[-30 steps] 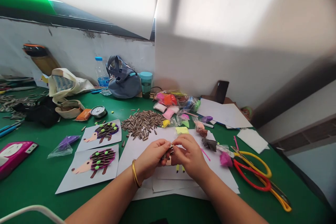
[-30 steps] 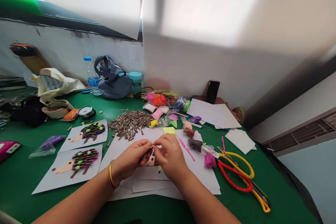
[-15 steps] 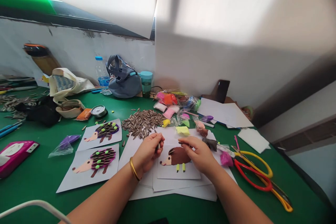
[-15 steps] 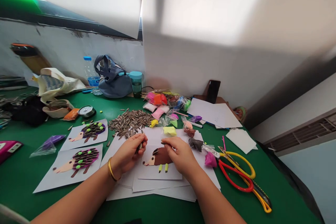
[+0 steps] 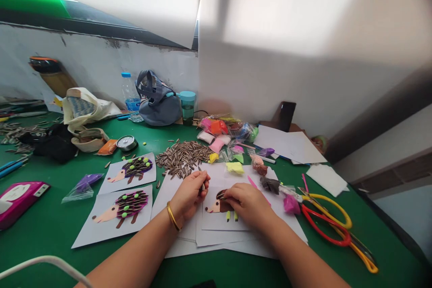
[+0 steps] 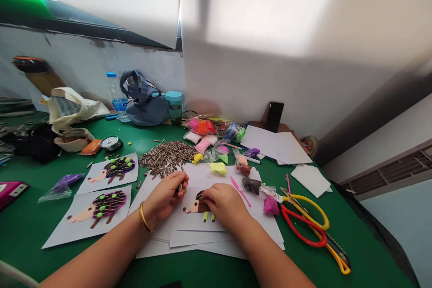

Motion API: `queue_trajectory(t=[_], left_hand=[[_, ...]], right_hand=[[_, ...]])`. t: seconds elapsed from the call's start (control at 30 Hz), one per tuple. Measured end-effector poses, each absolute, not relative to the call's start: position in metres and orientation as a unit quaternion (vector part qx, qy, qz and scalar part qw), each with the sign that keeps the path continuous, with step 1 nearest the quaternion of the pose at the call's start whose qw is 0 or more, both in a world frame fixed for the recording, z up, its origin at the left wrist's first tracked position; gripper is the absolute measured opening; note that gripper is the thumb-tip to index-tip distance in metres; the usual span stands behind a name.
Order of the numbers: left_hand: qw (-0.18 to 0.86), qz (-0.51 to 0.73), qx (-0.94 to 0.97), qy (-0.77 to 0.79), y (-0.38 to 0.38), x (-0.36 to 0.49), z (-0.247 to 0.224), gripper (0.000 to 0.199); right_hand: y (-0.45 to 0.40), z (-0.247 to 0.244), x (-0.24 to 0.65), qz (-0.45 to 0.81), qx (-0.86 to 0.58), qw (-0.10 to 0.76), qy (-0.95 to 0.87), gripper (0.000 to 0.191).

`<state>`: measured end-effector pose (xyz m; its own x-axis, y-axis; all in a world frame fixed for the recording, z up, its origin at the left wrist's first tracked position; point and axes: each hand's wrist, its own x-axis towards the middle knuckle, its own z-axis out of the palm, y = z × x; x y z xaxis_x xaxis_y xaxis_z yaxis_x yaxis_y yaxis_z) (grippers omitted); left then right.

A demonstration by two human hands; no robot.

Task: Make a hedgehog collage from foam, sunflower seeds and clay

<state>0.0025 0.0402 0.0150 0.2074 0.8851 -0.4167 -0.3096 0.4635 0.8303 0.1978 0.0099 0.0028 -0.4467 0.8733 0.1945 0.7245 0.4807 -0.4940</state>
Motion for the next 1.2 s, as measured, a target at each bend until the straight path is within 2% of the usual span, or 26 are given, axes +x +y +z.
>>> queue_trajectory(t=[0.5, 1.2], left_hand=[[0.714, 0.416, 0.313, 0.469, 0.0394, 0.0028, 0.0153, 0.03], [0.713, 0.413, 0.322, 0.466, 0.0399, 0.0033, 0.0141, 0.029]], right_hand=[[0.0114, -0.0059, 0.1937, 0.098, -0.467, 0.193, -0.857, 0.016], [0.0128, -0.0085, 0.1913, 0.105, -0.465, 0.178, -0.861, 0.018]])
